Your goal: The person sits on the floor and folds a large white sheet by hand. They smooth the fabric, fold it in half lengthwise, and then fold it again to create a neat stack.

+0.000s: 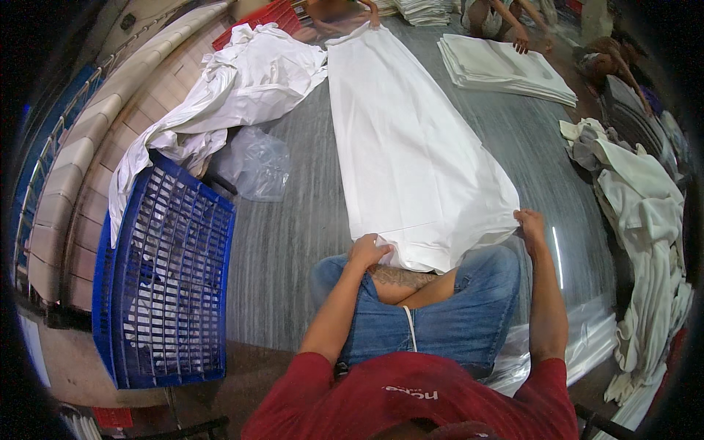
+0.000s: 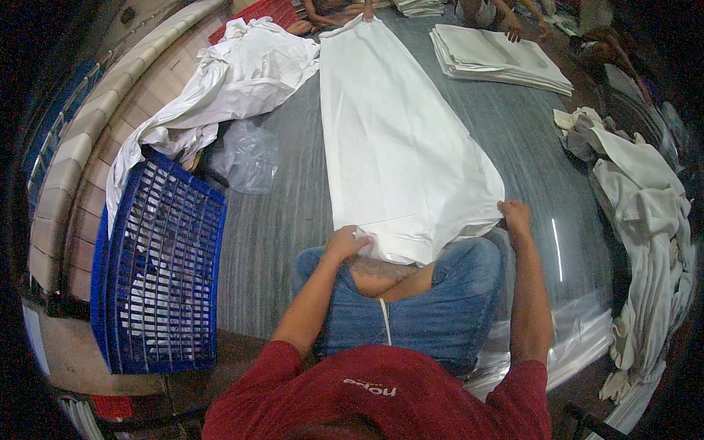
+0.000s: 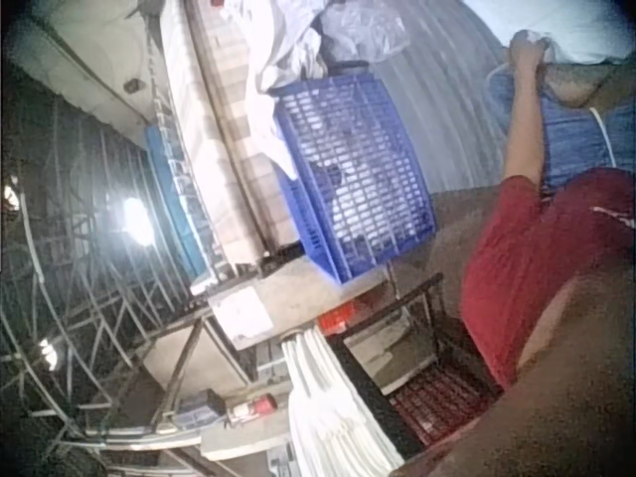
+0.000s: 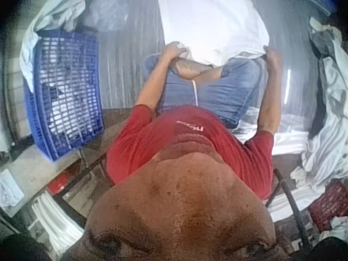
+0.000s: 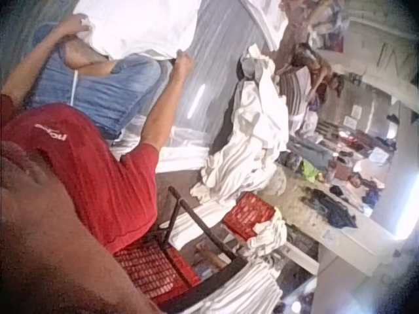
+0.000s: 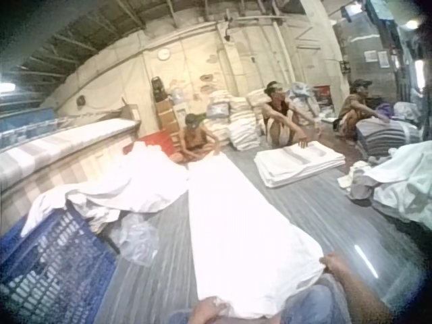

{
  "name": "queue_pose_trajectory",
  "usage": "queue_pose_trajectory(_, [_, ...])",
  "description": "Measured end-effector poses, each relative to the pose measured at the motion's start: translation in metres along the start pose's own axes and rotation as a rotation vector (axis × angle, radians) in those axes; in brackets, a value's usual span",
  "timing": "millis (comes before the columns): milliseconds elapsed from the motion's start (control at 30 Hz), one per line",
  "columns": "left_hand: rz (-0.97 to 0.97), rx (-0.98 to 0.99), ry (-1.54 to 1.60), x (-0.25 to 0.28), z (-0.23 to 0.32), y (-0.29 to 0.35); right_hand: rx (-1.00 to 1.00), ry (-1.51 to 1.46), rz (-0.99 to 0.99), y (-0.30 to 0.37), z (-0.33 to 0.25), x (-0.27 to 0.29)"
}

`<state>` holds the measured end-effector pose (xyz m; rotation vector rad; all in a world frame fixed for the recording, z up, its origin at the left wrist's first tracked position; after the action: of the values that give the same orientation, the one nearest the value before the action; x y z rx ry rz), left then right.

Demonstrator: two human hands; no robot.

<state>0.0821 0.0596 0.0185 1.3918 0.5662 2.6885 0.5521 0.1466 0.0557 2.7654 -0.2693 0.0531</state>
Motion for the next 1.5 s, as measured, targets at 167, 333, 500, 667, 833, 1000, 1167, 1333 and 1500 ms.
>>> queue_pose_trajectory(167, [0.111,-0.011,-0.019,-0.020,-0.040,-0.030,-0.005,0.062,-0.042,-0.005,0.002,-0.019])
queue_pose_trajectory(333, [0.016,0.153,0.418,-0.019,-0.001,-0.025,0.035,-0.029,-0.058,-0.017,0.007,-0.012])
queue_pose_trajectory(500, [0.191,0.138,0.290,-0.030,-0.052,-0.045,0.131,-0.046,-0.086,-0.015,-0.021,-0.044])
queue_pose_trajectory(667, [0.016,-0.079,0.438,-0.028,-0.028,-0.032,0.114,-0.152,-0.019,-0.023,-0.032,-0.026])
queue_pose_trajectory(833, [0.222,-0.166,0.214,0.012,-0.019,-0.005,0.132,-0.157,0.015,-0.020,-0.047,-0.011])
queue_pose_trajectory(1000, [0.648,-0.040,0.442,0.129,-0.019,0.061,0.173,-0.038,0.123,0.003,-0.070,0.031])
queue_pose_trajectory(1167, [0.896,-0.152,0.503,0.186,0.004,0.145,0.206,-0.067,0.023,0.042,-0.074,0.029])
queue_pose_trajectory(1333, [0.854,-0.235,0.452,0.161,-0.022,0.191,0.136,-0.024,0.028,0.066,-0.043,0.033])
queue_pose_trajectory(1500, [0.780,-0.134,0.565,0.116,-0.062,0.221,0.073,-0.006,-0.006,0.085,-0.021,0.024])
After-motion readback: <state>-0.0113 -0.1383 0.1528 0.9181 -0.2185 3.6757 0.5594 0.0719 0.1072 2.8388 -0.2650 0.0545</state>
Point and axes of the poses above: each hand's wrist, its own y-axis away from the middle knuckle, its own x-axis out of the back of the hand, z = x × y, the point moved 6 cm from there along -y, towards the middle knuckle, and after that the axes turned 2 degrees about -z, right-handed, at the moved point
